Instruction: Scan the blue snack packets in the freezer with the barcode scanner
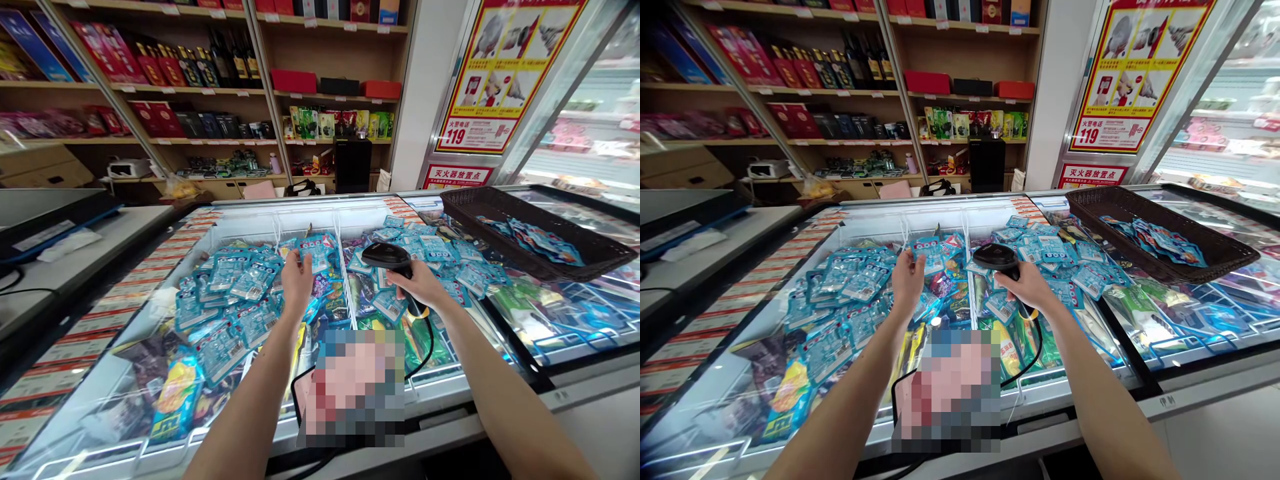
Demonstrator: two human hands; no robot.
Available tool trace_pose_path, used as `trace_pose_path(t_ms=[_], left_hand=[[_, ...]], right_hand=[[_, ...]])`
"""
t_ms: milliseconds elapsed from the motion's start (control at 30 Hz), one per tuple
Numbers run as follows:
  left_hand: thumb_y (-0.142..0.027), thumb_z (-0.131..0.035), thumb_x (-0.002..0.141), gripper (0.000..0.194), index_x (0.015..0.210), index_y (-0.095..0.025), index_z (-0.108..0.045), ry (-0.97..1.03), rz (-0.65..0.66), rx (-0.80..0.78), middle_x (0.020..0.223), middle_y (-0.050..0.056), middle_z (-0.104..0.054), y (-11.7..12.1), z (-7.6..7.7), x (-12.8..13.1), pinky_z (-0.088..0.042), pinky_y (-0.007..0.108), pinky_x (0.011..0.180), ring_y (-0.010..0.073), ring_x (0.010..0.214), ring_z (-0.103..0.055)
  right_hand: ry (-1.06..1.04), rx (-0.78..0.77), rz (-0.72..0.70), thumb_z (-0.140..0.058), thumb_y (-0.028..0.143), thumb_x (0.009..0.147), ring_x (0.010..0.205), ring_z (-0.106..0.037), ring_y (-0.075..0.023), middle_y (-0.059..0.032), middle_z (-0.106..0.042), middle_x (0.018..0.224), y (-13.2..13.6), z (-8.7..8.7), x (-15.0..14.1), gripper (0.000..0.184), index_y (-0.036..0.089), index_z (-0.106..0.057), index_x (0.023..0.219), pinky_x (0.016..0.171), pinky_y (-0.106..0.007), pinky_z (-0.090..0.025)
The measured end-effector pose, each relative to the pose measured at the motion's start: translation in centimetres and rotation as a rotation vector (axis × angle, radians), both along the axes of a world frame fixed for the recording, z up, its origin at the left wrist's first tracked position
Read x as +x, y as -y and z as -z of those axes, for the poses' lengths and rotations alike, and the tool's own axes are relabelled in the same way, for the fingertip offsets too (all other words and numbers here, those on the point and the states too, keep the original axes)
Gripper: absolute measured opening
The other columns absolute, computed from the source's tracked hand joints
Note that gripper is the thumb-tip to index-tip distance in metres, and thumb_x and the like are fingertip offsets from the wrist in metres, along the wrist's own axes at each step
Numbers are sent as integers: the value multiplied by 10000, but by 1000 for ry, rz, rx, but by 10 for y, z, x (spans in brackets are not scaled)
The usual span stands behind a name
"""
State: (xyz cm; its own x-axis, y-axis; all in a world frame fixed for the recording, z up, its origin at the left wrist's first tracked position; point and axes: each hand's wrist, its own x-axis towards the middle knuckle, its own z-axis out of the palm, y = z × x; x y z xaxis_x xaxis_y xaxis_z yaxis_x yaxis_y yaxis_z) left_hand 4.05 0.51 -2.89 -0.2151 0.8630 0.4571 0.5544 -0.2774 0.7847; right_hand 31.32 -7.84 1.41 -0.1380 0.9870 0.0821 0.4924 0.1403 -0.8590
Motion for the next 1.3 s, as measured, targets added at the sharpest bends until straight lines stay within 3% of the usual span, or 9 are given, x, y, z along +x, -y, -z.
trace_pose_path(t_ms=[167, 333, 467, 533, 633, 767, 900, 1100, 1300], left_hand=[[-311, -362, 918, 408, 1250, -108, -487, -348, -237, 74, 1196, 190, -576, -2, -19, -24, -389, 425, 958, 292, 1123, -529], [-252, -374, 900, 465, 1337, -98, -422, -406, -452, -27, 1238, 219, -553, -5, -20, -58, -377, 520, 943, 339, 1130, -520], [-259, -459, 863, 501, 1351, -154, -418, -520, -522, 12, 1320, 207, -475, 4, -23, -56, -357, 559, 924, 375, 1181, -453], [-258, -456, 870, 487, 1351, -190, -424, -605, -425, 82, 1393, 178, -418, 9, -26, -43, -300, 562, 981, 362, 1246, -394], [-261, -376, 914, 407, 1303, -212, -484, -708, -113, 152, 1413, 140, -423, 10, -24, -17, -227, 536, 1053, 308, 1291, -378], [-321, -335, 939, 402, 1300, -249, -496, -744, 310, 137, 1436, 91, -421, 0, -8, 19, -257, 487, 1073, 261, 1318, -381], [-374, -257, 961, 465, 1381, -245, -410, -700, 544, 55, 1505, 75, -319, -10, 7, 50, -258, 486, 1089, 243, 1390, -274], [-455, -293, 945, 493, 1419, -330, -348, -818, 683, 64, 1483, 35, -365, -19, 9, 71, -240, 494, 1089, 263, 1368, -305], [-454, -309, 940, 437, 1317, -342, -499, -886, 629, 93, 1314, 57, -529, -7, -3, 45, -378, 420, 939, 260, 1144, -499]], right_hand=[[6, 0, 97, -528, 551, 817, 460, -610, -198, -54, -637, 504, -6, 9, 9, 413, 162, -624, 719, 496, -291, -479], [-36, -17, 118, -523, 564, 815, 469, -612, -208, -60, -643, 511, -8, 13, 12, 411, 176, -617, 718, 483, -305, -486], [-60, -46, 149, -537, 564, 805, 480, -618, -216, -63, -643, 519, -9, 13, 14, 391, 188, -612, 724, 495, -322, -502], [-76, -54, 156, -538, 565, 804, 486, -620, -217, -62, -642, 521, -10, 13, 15, 389, 192, -610, 721, 502, -324, -507], [-103, -65, 165, -538, 558, 803, 477, -616, -208, -58, -641, 528, -11, 13, 16, 381, 194, -600, 711, 497, -316, -505], [-147, -86, 188, -542, 550, 797, 475, -619, -203, -59, -643, 542, -13, 14, 18, 375, 186, -600, 723, 477, -300, -496], [-162, -66, 193, -541, 536, 798, 457, -613, -190, -55, -641, 541, -14, 13, 17, 373, 174, -599, 729, 461, -283, -483], [-179, -70, 185, -538, 538, 800, 450, -611, -183, -56, -646, 542, -14, 14, 16, 382, 166, -599, 737, 466, -273, -486], [-176, -67, 168, -538, 536, 803, 447, -606, -185, -46, -619, 501, -15, 16, 18, 376, 177, -595, 706, 473, -277, -491]])
